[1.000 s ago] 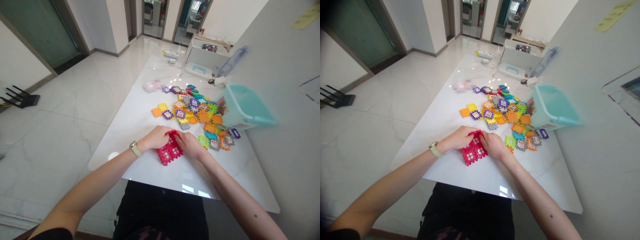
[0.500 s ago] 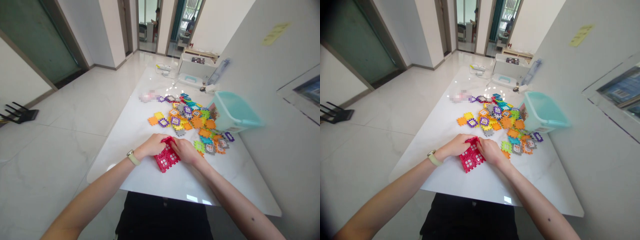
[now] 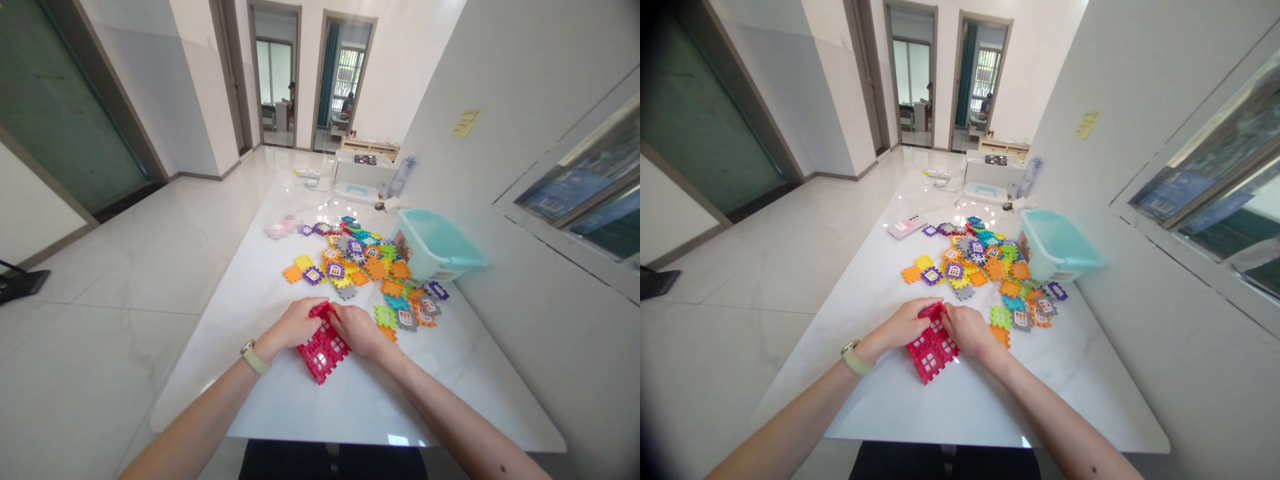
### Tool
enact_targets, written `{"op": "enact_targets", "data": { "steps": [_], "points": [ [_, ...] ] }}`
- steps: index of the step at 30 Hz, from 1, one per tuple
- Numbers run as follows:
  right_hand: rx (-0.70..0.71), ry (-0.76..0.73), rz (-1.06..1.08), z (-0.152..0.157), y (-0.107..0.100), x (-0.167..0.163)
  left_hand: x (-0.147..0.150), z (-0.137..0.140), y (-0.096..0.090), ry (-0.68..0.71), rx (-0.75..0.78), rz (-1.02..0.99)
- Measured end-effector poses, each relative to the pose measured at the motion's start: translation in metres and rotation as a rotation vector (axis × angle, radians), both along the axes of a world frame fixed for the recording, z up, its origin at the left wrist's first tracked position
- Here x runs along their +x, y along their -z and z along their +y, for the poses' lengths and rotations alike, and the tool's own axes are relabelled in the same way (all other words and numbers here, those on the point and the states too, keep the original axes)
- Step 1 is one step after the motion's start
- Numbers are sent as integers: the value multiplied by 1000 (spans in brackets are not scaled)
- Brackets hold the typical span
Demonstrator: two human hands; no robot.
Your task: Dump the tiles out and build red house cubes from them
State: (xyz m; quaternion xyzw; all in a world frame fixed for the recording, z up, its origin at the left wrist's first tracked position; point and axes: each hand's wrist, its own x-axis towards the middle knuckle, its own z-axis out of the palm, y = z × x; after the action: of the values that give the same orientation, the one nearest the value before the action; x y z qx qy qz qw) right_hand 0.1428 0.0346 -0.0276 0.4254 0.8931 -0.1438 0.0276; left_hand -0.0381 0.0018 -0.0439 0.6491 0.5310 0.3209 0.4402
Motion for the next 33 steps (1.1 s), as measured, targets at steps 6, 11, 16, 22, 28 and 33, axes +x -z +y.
{"op": "enact_targets", "data": {
  "steps": [6, 11, 16, 22, 28, 33],
  "points": [
    [19, -1, 3, -1, 2, 0, 1, -1, 1, -44, -56, -25],
    [2, 38, 62, -1, 1, -4, 1, -2, -13, -2, 37, 88],
    [-82, 110, 207, -5, -3, 1, -6, -4, -20, -18, 0, 79],
    [-59, 107, 281, -13, -1, 4, -7, -7, -25, -38, 7, 103],
    [17, 159, 371, -14, 13, 2, -7, -4, -26, -33, -57, -17],
    [45, 239, 580, -6, 12, 7, -2, -2, -25, -102, -151, -224]
  ]
}}
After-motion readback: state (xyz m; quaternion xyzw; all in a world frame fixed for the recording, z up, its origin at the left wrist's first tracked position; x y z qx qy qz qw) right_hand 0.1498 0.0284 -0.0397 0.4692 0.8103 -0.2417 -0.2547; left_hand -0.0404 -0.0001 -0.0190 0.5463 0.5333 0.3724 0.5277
